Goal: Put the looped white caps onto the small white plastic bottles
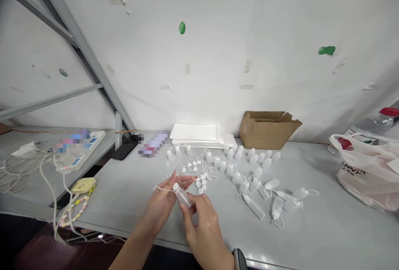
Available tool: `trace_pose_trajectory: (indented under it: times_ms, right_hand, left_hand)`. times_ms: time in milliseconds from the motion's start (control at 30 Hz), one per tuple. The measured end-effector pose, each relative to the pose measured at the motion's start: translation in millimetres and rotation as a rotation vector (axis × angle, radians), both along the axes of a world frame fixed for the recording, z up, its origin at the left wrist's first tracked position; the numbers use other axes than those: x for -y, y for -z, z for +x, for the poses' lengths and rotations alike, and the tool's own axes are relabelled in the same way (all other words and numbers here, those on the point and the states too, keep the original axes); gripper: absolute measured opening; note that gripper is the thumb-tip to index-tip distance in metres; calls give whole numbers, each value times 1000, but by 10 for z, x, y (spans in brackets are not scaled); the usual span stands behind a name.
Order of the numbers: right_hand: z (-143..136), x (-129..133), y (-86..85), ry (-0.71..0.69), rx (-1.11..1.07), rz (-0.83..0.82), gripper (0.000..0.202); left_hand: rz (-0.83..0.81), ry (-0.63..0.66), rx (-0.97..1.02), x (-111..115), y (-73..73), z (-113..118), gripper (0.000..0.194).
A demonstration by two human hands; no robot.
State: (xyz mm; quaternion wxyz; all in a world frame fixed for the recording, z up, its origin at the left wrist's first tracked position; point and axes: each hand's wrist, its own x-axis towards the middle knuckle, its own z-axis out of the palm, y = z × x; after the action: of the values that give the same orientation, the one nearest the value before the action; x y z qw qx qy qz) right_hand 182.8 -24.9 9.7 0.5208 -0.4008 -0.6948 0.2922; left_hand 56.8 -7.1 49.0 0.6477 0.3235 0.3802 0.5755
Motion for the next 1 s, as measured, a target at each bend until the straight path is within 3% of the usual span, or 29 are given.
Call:
trace_pose_trajectory:
  times_ms: [100,233,300,367,500,733,900,1000]
  right_hand:
    - [-15,-51,-80,-127,-164,-371,19]
    - [-11,-149,-153,-494,-591,-919,34]
    - [-2,-187,-162,-621,-745,-1086,37]
    - [4,-215,-168,-634,-767,-1119,42]
    - [8,-239,-206,-418,-513,-882,43]
    - [43,-118,-196,-120,-11,-377,25]
    - [14,-65,-102,4,111,68,11]
    - [-25,-66,-70,24,121,163,10]
  left_hand:
    - [32,18,-7,-5,-10,-19,34]
    - [40,32,27,-5,11,-50,37]
    - [36,14,36,-1,23,-62,39]
    - [12,-15,27,0,32,-71,39]
    - [-74,-77,-22,-23,46,-86,35]
    - [-136,-172,-7,-42,46,-66,24]
    - [-113,-291,-79,5,28,-8,22]
    - [-92,-339,-86,7,44,22,23]
